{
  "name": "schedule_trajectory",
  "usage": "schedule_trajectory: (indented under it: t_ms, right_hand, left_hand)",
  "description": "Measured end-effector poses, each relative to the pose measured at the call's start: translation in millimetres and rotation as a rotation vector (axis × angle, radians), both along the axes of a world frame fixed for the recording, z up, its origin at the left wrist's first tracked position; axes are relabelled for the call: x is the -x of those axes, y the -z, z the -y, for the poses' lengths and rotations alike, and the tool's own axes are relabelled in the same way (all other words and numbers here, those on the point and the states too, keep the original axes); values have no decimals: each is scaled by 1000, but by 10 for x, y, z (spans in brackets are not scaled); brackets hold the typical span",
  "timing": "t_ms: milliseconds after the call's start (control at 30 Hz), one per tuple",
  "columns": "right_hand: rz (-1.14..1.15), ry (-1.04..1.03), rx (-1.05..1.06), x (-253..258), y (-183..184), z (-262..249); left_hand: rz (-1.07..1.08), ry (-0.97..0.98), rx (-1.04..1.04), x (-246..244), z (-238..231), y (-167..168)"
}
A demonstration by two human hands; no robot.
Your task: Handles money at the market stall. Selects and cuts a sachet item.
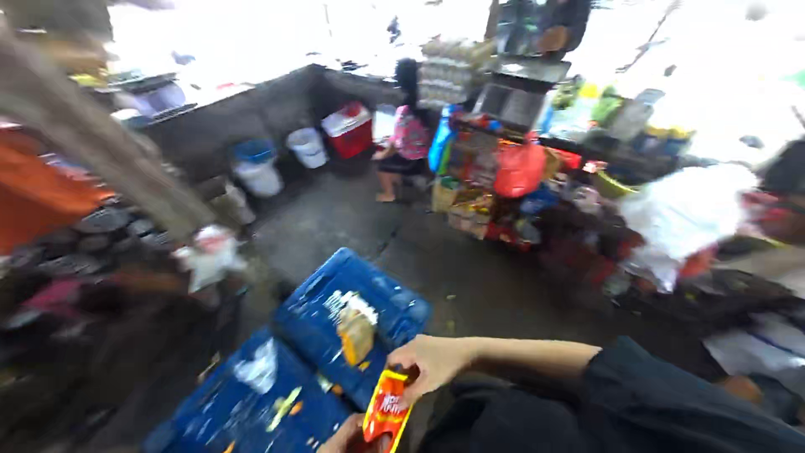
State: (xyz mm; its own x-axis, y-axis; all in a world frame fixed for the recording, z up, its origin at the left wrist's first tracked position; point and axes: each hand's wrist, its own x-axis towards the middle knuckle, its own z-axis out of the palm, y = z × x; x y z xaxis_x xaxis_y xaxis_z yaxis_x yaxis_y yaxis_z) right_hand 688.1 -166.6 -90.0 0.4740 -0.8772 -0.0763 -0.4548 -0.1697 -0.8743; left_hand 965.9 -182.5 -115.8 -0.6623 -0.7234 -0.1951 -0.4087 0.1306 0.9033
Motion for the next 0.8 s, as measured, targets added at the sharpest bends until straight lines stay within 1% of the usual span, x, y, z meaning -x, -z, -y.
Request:
schedule_trajectory:
  t_ms: [67,133,167,233,300,367,400,500,533,600,667,733,800]
  right_hand:
    - [45,184,-115,693,64,-499]
    - [125,461,-232,1296,57,-1015]
    - [149,575,-243,1603,25,-1248]
    - [139,736,-219,2240,-159,-1690]
    - [62,860,-133,2831,-392,-2116]
    - [-61,1049,-31,3312,-768,-2464]
    - [-124,1159,36,3552,-960,-2610]
    - [-330,1491,210,4363,-1461,-2932]
    - [-344,1621,242,4657,-1614,-2998]
    - [-283,1867,351,5281,-1903,-3099]
    - [-168,2078,453,5923,-2230,-3152]
    - [-86,2226,534,6551,-2554,-3196]
    - [10,2302,625,7085,-2878,-3188]
  left_hand:
    - [-27,152,108,837,10,38]
    - [-117,224,125,1690,-86,60]
    - [-202,232,72,2079,-148,85]
    - [-410,242,-70,2775,-269,138]
    - [-472,289,-142,3306,-356,125]
    - [-430,385,-134,3707,-351,150]
    - [-373,438,-116,3879,-298,200]
    - [-67,622,-21,4363,15,473]
    - [43,686,6,4526,136,564]
    - [189,771,39,4870,335,704]
    - [230,767,47,5262,473,771]
    - [222,744,28,5697,586,802]
    - [216,724,3,6168,712,759]
